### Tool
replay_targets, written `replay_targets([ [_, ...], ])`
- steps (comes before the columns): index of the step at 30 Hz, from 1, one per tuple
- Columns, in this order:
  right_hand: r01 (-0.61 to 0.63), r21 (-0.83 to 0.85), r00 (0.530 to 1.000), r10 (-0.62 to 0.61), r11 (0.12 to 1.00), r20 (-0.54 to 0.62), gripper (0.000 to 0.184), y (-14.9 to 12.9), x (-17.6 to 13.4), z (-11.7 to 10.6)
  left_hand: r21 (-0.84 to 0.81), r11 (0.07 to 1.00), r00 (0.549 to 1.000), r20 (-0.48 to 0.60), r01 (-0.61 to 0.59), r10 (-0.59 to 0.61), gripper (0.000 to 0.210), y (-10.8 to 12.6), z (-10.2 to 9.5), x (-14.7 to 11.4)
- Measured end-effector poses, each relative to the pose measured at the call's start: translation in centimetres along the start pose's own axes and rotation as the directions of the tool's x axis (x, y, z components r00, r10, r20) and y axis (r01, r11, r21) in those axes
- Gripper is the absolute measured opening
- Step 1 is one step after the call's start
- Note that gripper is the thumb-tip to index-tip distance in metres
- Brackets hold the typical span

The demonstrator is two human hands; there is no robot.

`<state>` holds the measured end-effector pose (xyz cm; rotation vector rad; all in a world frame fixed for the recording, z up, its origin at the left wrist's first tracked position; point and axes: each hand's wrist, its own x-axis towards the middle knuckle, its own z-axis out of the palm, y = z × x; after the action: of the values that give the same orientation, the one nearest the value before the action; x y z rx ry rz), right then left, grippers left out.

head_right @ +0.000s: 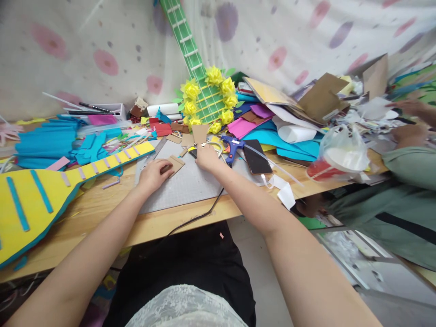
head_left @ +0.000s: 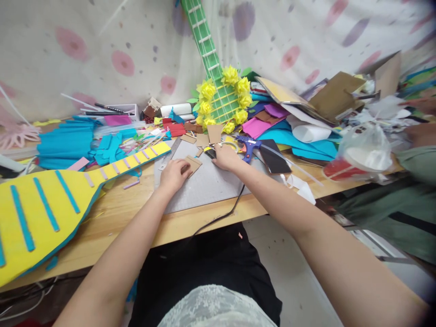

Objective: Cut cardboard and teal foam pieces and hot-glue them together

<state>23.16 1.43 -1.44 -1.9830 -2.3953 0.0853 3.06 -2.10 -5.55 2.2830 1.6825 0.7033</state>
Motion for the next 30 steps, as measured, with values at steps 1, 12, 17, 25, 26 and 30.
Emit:
replay_targets([
  [1,0.005,0.009,1.0,-0.005,1.0,0.006,0.048,0.0,0.1,0.0,-0.002,1.0,1.0,-0.001,-0.005,0.005,0.018,-0.1,0.0,0.0],
  [12,0.297,0.17,0.954,-0.299,0.94,-0.013,0.032,-2.5,-0.1,-1.0,-0.059,0.998,1.0,-0.025,0.002,-0.004,0.014,-0.3,0.2,-0.1],
  [17,0.391,0.067,0.918,-0.394,0.918,0.041,0.029,-3.4,-0.2,-0.2,-0.072,0.997,1.0,-0.026,-0.012,0.011,0.014,-0.5,0.3,0.0],
  [25,0.46,-0.063,0.887,-0.455,0.886,0.071,0.034,-3.5,-0.7,-1.3,-0.028,0.999,1.0,-0.026,-0.015,0.014,0.016,-0.6,0.4,0.1],
  [26,0.468,-0.074,0.883,-0.462,0.881,0.085,0.034,-3.6,-0.7,-1.6,-0.025,1.0,0.999,-0.027,-0.019,0.018,0.016,-0.6,0.4,0.1],
  [30,0.481,-0.111,0.872,-0.462,0.87,0.16,0.035,-4.5,-0.9,-2.9,-0.017,0.999,0.999,-0.035,-0.038,0.037,0.015,-0.8,0.5,0.2],
])
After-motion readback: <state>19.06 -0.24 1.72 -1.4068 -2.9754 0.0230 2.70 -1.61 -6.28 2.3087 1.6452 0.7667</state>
